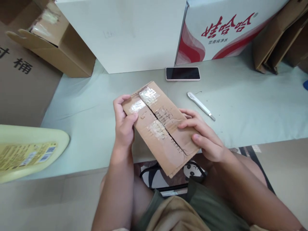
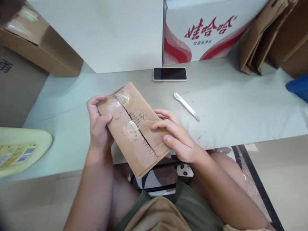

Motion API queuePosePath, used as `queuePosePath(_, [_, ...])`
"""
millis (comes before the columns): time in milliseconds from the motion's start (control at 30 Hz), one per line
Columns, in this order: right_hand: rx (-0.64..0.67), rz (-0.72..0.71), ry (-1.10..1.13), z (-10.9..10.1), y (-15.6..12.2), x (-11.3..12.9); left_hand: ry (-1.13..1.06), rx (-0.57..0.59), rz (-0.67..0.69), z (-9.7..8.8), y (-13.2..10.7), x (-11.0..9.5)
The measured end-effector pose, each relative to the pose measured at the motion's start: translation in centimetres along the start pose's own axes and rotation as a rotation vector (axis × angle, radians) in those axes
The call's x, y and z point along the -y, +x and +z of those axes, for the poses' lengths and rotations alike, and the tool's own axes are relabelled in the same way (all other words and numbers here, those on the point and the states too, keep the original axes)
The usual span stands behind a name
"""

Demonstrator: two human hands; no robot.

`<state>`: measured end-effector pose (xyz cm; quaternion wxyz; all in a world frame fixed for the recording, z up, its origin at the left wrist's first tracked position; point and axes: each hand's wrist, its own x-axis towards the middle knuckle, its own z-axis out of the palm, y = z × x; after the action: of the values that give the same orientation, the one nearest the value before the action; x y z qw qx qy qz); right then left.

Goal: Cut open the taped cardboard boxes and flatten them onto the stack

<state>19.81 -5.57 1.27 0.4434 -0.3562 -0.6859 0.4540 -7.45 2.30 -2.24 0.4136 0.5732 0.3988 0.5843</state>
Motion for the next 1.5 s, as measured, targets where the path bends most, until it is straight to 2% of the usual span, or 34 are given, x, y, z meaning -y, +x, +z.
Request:
queuePosePath(167, [-0.034, 0.003, -0.063, -0.7, 0.1, -0.4, 0.008, -0.025, -0.005, 0.0, 0.0, 0.2])
queuePosePath(267, [-0.206, 0.071, -0.261, -2.2, 0.4, -1.8, 0.032, -0.025, 0.003, 0.0, 0.0, 0.3])
queuePosePath(367, [-0.392, 0.350, -0.697, -4.1, 0.9, -3.7, 0.037, -0.031, 0.012, 0.2, 0.1, 0.4])
queuePosePath(433, [-0.390, 0.555, -0.951, -5.2, 1.2, -4.7, 0.040, -0.050, 0.022, 0.3, 0.1, 0.5])
queuePosePath(500, [-0.317, 0.700, -1.087, -5.7, 1.4, -5.1, 0.049, -0.058, 0.023, 0.4, 0.1, 0.5])
queuePosePath(600, [-0.236, 0.816, -1.108, -5.6, 1.8, -5.0, 0.071, -0.040, 0.014, 0.5, 0.1, 0.5])
queuePosePath(700, [-0.291, 0.891, -0.915, -5.4, 2.2, -4.6, 0.092, -0.018, 0.015, 0.6, -0.2, 0.3])
queuePosePath(767, [-0.440, 0.841, -0.649, -5.4, 2.5, -4.3, 0.108, 0.002, 0.021, 0.7, -0.4, 0.2])
queuePosePath(867, [-0.662, 0.520, -0.204, -5.3, 2.8, -3.6, 0.132, 0.026, 0.044, 0.8, -0.5, 0.1])
queuePosePath(933, [-0.663, 0.320, -0.012, -5.0, 3.0, -3.0, 0.134, 0.028, 0.054, 0.9, -0.6, 0.0])
queuePosePath(1000, [-0.598, 0.238, 0.080, -4.5, 3.2, -2.1, 0.126, 0.028, 0.053, 1.1, -0.6, 0.0])
queuePosePath(1133, [-0.612, 0.159, 0.111, -3.3, 3.4, 0.1, 0.117, 0.041, 0.050, 1.6, -0.9, -0.4])
queuePosePath(1333, [-0.567, 0.010, -0.051, -0.8, 3.0, 4.9, 0.110, 0.031, 0.005, 2.4, -1.3, -1.6])
queuePosePath(1467, [-0.526, 0.008, -0.228, 0.5, 2.1, 6.5, 0.086, 0.060, -0.024, 2.6, -1.4, -1.9])
queuePosePath(1500, [-0.480, 0.024, -0.263, 0.7, 1.9, 6.7, 0.087, 0.069, -0.029, 2.7, -1.4, -1.9])
